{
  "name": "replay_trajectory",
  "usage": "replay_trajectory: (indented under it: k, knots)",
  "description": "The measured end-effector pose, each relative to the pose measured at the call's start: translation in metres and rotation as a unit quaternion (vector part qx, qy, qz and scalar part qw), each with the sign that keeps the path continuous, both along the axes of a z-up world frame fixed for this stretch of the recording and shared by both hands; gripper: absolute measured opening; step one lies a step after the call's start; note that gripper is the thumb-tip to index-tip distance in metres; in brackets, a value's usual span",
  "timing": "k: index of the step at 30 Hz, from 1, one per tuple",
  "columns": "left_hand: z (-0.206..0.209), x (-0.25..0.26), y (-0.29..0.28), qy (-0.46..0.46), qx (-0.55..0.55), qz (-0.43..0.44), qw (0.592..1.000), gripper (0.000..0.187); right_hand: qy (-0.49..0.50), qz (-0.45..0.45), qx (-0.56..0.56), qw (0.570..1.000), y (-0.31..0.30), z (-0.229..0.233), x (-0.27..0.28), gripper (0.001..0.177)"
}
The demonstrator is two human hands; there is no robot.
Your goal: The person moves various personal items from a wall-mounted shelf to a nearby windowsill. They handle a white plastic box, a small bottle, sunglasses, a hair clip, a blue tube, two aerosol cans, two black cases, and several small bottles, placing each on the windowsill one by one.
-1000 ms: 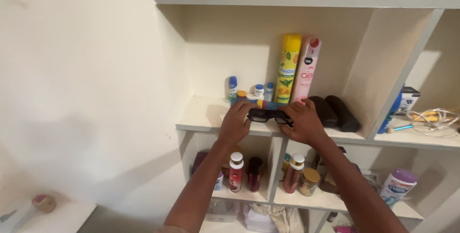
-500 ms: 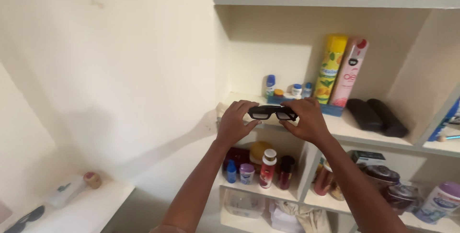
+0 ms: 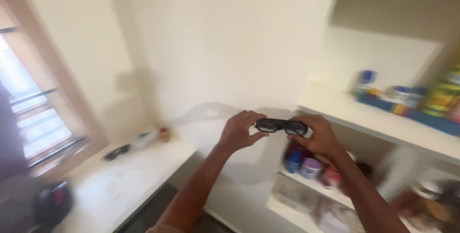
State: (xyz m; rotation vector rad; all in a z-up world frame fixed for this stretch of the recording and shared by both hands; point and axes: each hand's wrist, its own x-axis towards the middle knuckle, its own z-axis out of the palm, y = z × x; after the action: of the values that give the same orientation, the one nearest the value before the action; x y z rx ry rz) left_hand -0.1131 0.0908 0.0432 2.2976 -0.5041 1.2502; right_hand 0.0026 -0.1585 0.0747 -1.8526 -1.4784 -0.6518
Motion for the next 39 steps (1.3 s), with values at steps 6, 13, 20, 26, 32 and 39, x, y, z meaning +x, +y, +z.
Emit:
replay_trajectory:
  k: [6,13,20,26,32,39]
  knots:
    - [-0.046,-0.068,0.084,0.043,-0.009,0.098,0.994,0.048,0.118,0.069,-0.066,0.988,0.114,-0.048,-0.027,0.041]
    - [-0.116,-0.133,0.168,0.066,-0.038,0.202,0.976,0.047,0.144,0.094,-0.125,0.977,0.23,-0.116,-0.061,0.046]
    - [-0.194,-0.173,0.236,0.149,-0.064,0.285,0.945,0.048,0.092,0.119,-0.214,0.965,0.324,-0.181,-0.074,0.044]
    - [-0.255,-0.189,0.28,0.206,-0.088,0.335,0.915,0.043,0.055,0.155,-0.237,0.957,0.386,-0.229,-0.083,0.048]
    - [-0.284,-0.193,0.323,0.223,-0.11,0.387,0.888,0.046,0.045,0.175,-0.244,0.953,0.448,-0.259,-0.083,0.051]
    - [-0.3,-0.191,0.371,0.207,-0.137,0.426,0.87,0.049,0.086,0.15,-0.257,0.951,0.518,-0.291,-0.086,0.051]
